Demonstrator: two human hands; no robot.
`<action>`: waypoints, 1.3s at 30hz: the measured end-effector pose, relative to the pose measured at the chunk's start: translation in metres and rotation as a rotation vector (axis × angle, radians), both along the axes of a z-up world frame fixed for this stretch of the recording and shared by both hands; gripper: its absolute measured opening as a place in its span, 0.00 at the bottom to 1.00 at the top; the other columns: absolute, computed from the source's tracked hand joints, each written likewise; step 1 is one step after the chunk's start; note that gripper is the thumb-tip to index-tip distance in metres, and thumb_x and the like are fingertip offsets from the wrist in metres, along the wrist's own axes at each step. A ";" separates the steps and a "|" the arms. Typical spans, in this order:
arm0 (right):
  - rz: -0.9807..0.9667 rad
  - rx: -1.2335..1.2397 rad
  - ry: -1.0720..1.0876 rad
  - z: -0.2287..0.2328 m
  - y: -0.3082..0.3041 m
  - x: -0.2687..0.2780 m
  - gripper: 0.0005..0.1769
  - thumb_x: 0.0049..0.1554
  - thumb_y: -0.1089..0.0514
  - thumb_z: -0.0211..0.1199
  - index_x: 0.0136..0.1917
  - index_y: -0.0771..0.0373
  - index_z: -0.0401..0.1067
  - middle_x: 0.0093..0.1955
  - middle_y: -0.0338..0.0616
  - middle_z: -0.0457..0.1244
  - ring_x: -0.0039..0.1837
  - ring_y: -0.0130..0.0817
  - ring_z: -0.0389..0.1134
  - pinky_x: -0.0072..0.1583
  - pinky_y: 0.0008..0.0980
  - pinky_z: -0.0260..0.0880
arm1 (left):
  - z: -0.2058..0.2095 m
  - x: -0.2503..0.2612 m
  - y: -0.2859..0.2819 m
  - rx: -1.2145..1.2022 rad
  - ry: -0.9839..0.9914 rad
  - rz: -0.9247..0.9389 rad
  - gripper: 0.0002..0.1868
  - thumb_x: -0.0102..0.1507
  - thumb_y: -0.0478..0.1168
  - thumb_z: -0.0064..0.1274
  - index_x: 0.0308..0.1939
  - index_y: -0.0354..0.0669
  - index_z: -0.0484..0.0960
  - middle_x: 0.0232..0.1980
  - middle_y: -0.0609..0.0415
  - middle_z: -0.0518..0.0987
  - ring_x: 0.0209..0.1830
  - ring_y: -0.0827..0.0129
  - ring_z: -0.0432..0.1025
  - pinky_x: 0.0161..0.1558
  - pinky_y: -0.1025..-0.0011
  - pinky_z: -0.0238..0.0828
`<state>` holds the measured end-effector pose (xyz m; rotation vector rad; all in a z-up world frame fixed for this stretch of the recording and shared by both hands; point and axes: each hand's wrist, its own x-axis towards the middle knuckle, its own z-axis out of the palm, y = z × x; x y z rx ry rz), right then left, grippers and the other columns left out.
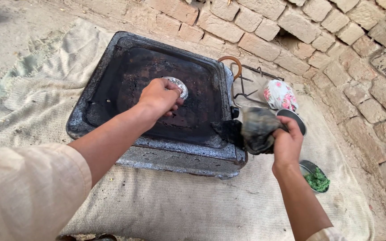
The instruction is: The recorder is cleaning a portable gas stove and its components using a cloth.
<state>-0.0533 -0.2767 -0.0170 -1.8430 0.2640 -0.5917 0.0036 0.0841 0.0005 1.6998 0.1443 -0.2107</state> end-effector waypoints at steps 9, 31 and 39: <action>0.075 -0.790 0.303 0.040 0.119 -0.032 0.21 0.53 0.44 0.65 0.61 0.45 0.74 0.55 0.50 0.62 0.56 0.46 0.67 0.60 0.45 0.66 | 0.002 0.002 0.008 0.309 -0.117 0.073 0.11 0.65 0.41 0.54 0.51 0.52 0.84 0.46 0.56 0.84 0.42 0.73 0.79 0.49 0.69 0.75; -0.015 -1.002 0.483 0.007 0.134 0.125 0.25 0.65 0.42 0.53 0.70 0.52 0.56 0.64 0.63 0.56 0.65 0.64 0.61 0.61 0.61 0.64 | -0.050 -0.004 0.131 0.618 0.033 0.475 0.45 0.64 0.74 0.36 0.68 0.41 0.69 0.69 0.35 0.65 0.73 0.42 0.55 0.69 0.41 0.51; 0.244 -0.864 0.463 0.035 0.129 0.127 0.28 0.57 0.48 0.63 0.68 0.52 0.59 0.62 0.60 0.62 0.63 0.57 0.66 0.63 0.52 0.67 | -0.052 -0.001 0.128 0.703 -0.013 0.455 0.44 0.69 0.73 0.34 0.64 0.33 0.72 0.66 0.31 0.67 0.70 0.39 0.58 0.66 0.41 0.55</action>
